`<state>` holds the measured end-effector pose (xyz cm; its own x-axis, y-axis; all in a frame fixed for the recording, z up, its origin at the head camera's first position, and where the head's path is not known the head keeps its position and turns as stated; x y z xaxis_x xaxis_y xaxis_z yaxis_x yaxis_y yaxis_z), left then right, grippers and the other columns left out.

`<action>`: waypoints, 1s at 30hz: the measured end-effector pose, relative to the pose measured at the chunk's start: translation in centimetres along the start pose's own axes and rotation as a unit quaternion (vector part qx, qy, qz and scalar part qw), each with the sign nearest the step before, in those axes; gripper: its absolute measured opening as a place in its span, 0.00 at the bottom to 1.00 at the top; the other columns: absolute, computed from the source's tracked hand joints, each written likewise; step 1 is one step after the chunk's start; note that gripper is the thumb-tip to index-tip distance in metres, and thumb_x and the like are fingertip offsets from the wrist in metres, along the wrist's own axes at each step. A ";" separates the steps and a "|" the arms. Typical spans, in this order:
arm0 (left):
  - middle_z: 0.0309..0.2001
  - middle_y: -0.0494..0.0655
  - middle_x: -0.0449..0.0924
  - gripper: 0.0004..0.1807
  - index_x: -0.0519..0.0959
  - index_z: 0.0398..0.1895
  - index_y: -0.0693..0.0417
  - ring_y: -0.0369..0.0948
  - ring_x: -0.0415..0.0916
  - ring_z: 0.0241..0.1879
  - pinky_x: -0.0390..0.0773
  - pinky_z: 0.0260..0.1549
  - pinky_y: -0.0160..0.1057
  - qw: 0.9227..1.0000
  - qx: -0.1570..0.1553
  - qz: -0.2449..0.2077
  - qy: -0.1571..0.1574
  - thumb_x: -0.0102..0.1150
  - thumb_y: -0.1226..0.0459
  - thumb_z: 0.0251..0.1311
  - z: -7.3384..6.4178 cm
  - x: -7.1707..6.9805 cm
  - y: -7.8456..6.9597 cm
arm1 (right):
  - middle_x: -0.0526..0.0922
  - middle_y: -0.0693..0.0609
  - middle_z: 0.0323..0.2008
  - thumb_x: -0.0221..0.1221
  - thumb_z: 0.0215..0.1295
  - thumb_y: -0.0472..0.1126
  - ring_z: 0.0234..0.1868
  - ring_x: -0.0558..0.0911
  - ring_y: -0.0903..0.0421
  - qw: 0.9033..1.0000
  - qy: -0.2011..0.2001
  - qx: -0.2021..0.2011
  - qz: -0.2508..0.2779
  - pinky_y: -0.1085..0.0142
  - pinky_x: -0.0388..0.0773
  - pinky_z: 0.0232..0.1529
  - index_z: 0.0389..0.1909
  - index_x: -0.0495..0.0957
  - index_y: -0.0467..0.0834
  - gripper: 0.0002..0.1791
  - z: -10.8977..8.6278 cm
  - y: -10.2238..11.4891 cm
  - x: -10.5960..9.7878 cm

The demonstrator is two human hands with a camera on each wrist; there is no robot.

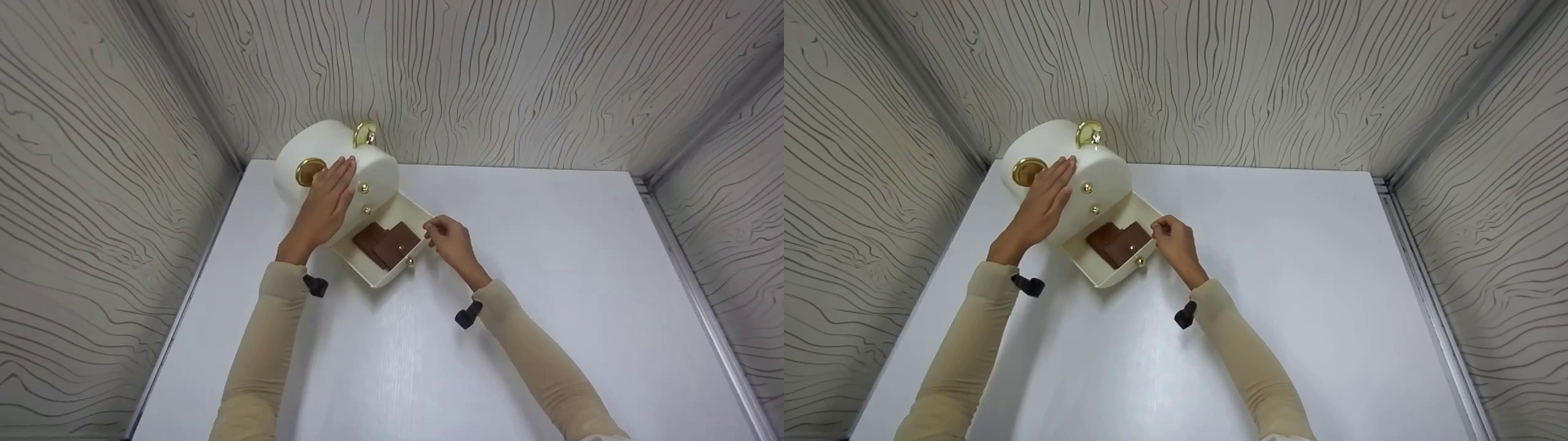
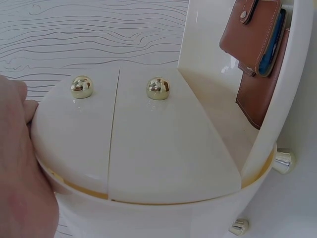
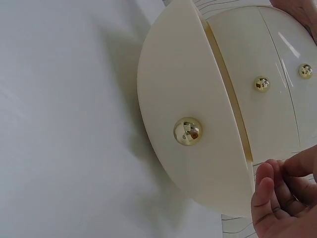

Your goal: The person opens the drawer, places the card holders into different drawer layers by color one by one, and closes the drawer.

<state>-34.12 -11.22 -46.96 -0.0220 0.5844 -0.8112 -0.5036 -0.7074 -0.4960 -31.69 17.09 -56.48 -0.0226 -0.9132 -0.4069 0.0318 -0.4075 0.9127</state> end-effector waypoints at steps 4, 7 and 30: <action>0.87 0.45 0.52 0.31 0.52 0.87 0.50 0.46 0.44 0.88 0.39 0.87 0.52 1.000 0.003 0.000 -0.002 0.35 0.53 0.87 0.0 0.0 -0.1 | 0.88 0.45 0.33 0.56 0.79 0.37 0.27 0.83 0.58 1.000 0.000 0.012 0.006 0.74 0.76 0.25 0.44 0.85 0.36 0.10 -0.3 -0.5 -0.3; 0.87 0.46 0.52 0.31 0.53 0.87 0.51 0.47 0.44 0.88 0.40 0.87 0.53 1.000 0.006 -0.002 -0.006 0.36 0.53 0.87 0.0 -0.1 -0.2 | 0.87 0.46 0.32 0.56 0.80 0.38 0.26 0.82 0.58 1.000 -0.001 0.020 0.012 0.73 0.76 0.26 0.44 0.85 0.36 0.11 -0.5 -0.9 -0.6; 0.86 0.47 0.53 0.31 0.54 0.87 0.51 0.47 0.45 0.87 0.41 0.87 0.53 1.000 0.003 -0.003 -0.009 0.36 0.53 0.87 -0.1 0.1 0.0 | 0.89 0.43 0.41 0.56 0.82 0.46 0.32 0.86 0.51 0.993 0.073 0.081 -0.035 0.70 0.77 0.24 0.52 0.81 0.39 0.15 -2.8 -4.6 1.3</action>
<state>-34.07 -11.22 -47.05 -0.0354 0.5954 -0.8027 -0.5093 -0.7018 -0.4981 -29.09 17.77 -61.35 0.1273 -0.8787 -0.4601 -0.1270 -0.4745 0.8711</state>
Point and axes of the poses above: each hand's wrist, its own z-axis towards the middle knuckle, its own x-axis out of the palm, y = z × x, the point moved 4 cm from there along z, towards the middle knuckle
